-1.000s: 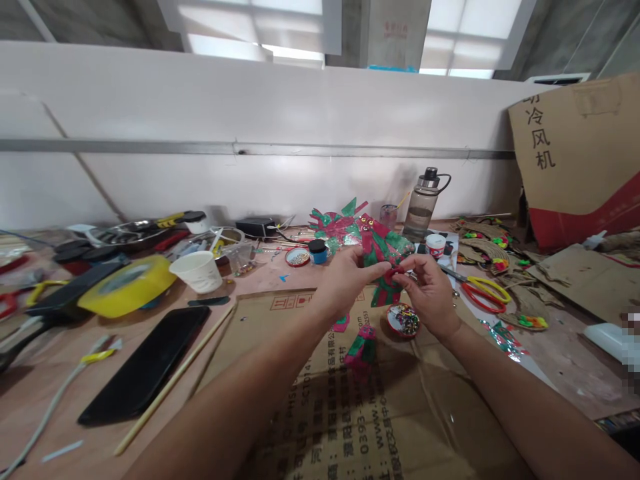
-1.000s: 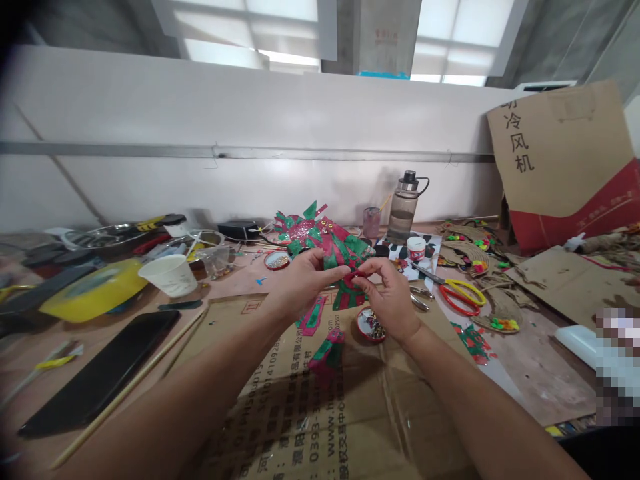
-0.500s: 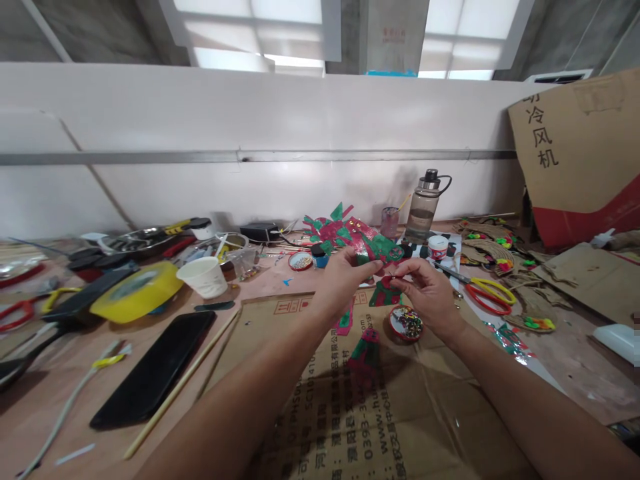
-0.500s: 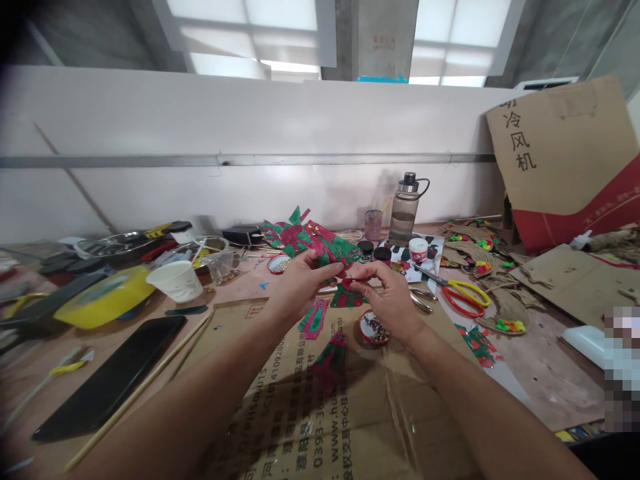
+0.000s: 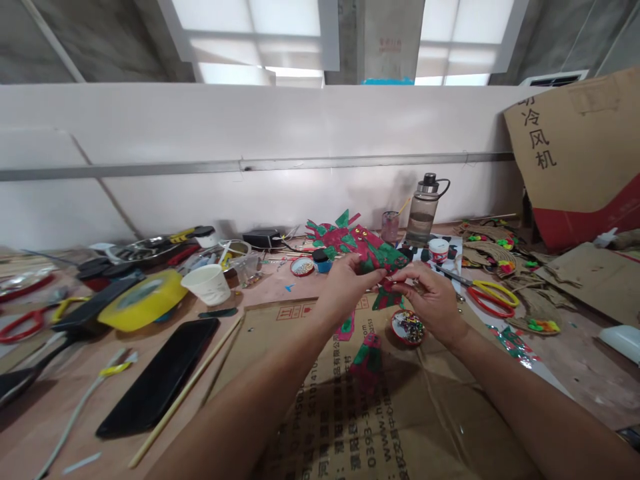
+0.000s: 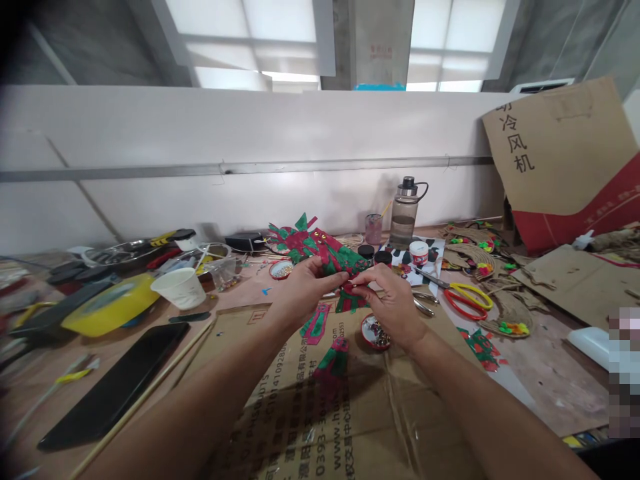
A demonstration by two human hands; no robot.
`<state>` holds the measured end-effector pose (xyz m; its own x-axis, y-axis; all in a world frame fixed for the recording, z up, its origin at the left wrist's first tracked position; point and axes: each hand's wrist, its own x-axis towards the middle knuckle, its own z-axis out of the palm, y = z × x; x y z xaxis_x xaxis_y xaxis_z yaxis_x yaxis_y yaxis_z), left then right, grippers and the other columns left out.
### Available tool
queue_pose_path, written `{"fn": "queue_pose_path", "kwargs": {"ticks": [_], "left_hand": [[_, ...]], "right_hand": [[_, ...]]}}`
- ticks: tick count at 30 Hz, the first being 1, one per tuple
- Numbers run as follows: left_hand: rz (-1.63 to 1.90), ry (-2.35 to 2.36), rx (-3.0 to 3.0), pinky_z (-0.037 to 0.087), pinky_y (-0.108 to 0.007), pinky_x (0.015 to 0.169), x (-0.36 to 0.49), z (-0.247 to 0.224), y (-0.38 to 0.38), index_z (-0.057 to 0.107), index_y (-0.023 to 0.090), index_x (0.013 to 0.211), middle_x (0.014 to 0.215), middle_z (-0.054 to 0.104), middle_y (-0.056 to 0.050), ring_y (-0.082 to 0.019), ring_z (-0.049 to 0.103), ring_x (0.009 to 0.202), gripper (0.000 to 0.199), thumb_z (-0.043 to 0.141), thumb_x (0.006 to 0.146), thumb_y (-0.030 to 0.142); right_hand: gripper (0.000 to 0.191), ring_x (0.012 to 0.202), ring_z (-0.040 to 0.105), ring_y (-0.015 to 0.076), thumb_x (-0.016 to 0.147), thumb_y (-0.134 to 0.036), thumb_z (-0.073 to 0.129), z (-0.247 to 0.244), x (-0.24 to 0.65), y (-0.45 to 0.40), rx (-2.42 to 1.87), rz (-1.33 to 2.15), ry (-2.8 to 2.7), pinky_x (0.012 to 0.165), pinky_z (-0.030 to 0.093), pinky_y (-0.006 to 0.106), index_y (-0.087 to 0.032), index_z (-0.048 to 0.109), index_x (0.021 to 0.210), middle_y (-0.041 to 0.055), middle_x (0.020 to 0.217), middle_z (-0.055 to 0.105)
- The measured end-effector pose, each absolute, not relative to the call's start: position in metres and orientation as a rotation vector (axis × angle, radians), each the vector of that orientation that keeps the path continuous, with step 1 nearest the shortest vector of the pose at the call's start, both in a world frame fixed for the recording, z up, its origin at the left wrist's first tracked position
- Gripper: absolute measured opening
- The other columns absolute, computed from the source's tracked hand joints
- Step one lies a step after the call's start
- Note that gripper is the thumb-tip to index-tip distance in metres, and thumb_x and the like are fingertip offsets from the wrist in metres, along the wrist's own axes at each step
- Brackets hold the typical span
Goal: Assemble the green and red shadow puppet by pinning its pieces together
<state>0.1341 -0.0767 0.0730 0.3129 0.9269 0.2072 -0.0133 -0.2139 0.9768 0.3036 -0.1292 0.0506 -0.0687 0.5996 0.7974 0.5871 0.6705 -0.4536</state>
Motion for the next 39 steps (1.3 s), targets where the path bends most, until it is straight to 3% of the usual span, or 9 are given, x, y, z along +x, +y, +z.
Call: {"fn": "queue_pose_path", "kwargs": {"ticks": [9, 16, 23, 33, 39], "left_hand": [[0.942, 0.683, 1.504, 0.054, -0.034, 0.072, 0.133, 0.083, -0.077, 0.07, 0.015, 0.076, 0.08, 0.073, -0.007, -0.022, 0.066, 0.075, 0.027, 0.079, 0.061, 0.036], [1.139, 0.656, 1.562, 0.053, -0.034, 0.082, 0.139, 0.075, -0.082, 0.072, 0.017, 0.087, 0.09, 0.074, -0.004, -0.021, 0.066, 0.085, 0.024, 0.074, 0.067, 0.029], [1.173, 0.704, 1.532, 0.053, -0.033, 0.079, 0.144, 0.083, -0.094, 0.071, 0.018, 0.083, 0.082, 0.073, -0.003, -0.02, 0.067, 0.082, 0.015, 0.067, 0.073, 0.029], [1.282, 0.795, 1.552, 0.051, -0.029, 0.069, 0.143, 0.081, -0.1, 0.071, 0.018, 0.072, 0.07, 0.07, -0.001, -0.018, 0.063, 0.069, 0.013, 0.071, 0.071, 0.03], [1.199, 0.814, 1.521, 0.05, -0.028, 0.068, 0.143, 0.082, -0.103, 0.076, 0.019, 0.078, 0.076, 0.073, -0.001, -0.018, 0.064, 0.069, 0.017, 0.07, 0.072, 0.033]], "right_hand": [[0.004, 0.074, 0.061, 0.0175, 0.087, -0.027, 0.064, 0.049, 0.304, -0.129, -0.969, -0.006, -1.698, 0.067, 0.048, 0.03, -0.024, 0.066, 0.085, 0.0011, 0.079, 0.066], [0.003, 0.078, 0.061, 0.0173, 0.087, -0.021, 0.064, 0.049, 0.299, -0.132, -0.966, -0.049, -1.659, 0.069, 0.048, 0.03, -0.024, 0.065, 0.086, 0.0008, 0.08, 0.066], [0.005, 0.079, 0.062, 0.019, 0.086, -0.021, 0.064, 0.05, 0.297, -0.134, -0.978, -0.128, -1.578, 0.07, 0.049, 0.033, -0.025, 0.067, 0.086, 0.001, 0.078, 0.066], [0.004, 0.078, 0.063, 0.0192, 0.086, -0.021, 0.066, 0.052, 0.296, -0.138, -0.964, -0.182, -1.557, 0.068, 0.049, 0.033, -0.025, 0.066, 0.085, 0.0017, 0.08, 0.067], [0.004, 0.08, 0.063, 0.0211, 0.087, -0.022, 0.064, 0.054, 0.296, -0.14, -0.968, -0.188, -1.563, 0.07, 0.05, 0.036, -0.025, 0.067, 0.086, 0.0033, 0.082, 0.068]]}}
